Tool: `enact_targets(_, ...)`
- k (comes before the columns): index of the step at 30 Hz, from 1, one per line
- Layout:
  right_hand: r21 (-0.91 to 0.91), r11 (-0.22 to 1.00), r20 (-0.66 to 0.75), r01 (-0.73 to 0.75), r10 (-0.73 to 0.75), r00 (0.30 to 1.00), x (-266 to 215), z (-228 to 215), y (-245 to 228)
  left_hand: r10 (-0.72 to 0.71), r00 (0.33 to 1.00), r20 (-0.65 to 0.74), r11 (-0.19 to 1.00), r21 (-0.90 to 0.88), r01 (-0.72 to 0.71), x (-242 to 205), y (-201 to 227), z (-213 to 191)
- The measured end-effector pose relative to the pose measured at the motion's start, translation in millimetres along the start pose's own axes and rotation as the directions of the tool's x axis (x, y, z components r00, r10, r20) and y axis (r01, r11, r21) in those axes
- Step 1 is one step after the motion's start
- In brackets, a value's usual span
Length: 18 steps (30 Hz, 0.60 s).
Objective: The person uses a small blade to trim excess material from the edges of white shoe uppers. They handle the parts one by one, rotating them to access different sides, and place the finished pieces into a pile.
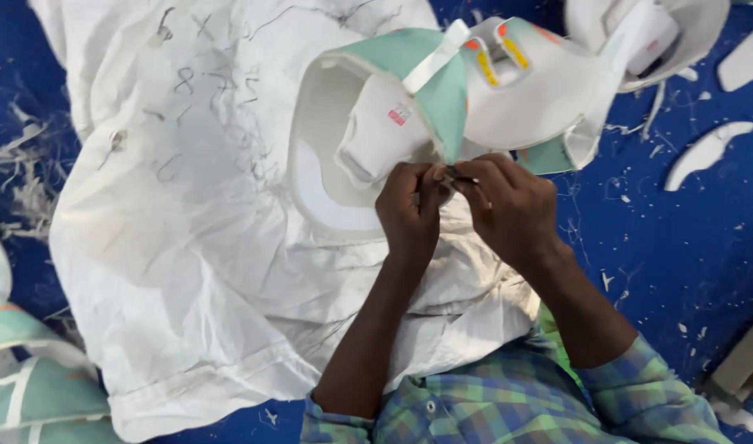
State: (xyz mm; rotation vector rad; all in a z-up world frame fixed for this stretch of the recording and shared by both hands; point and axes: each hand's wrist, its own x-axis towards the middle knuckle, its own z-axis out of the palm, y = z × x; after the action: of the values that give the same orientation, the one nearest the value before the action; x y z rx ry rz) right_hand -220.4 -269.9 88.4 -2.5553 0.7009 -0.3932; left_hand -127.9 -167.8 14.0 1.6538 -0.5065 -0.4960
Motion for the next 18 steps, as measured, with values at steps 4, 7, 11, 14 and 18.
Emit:
enact_targets(4,0.043,0.998,0.012,-0.041,0.041,0.999,-3,7,5,-0.103,0.993,0.049,0.977,-0.182,0.11,2,-6,1)
enact_targets(7,0.064,0.998,-0.003,-0.011,0.011,1.0,-6,11,9,-0.184,0.977,0.104,0.937,-0.281,0.206,-2,-9,0)
enact_targets(11,0.201,0.96,-0.049,-0.197,0.211,0.976,-9,21,31,-0.158,0.967,0.198,0.885,-0.407,0.228,-6,-23,3)
enact_targets(14,0.489,0.826,-0.001,-0.281,0.323,0.946,-5,25,36,-0.226,0.943,0.246,0.792,-0.518,0.324,-10,-28,-6)
enact_targets(18,0.446,0.841,0.108,-0.307,0.289,0.951,0,29,33,-0.277,0.927,0.253,0.776,-0.509,0.371,-5,-17,-43)
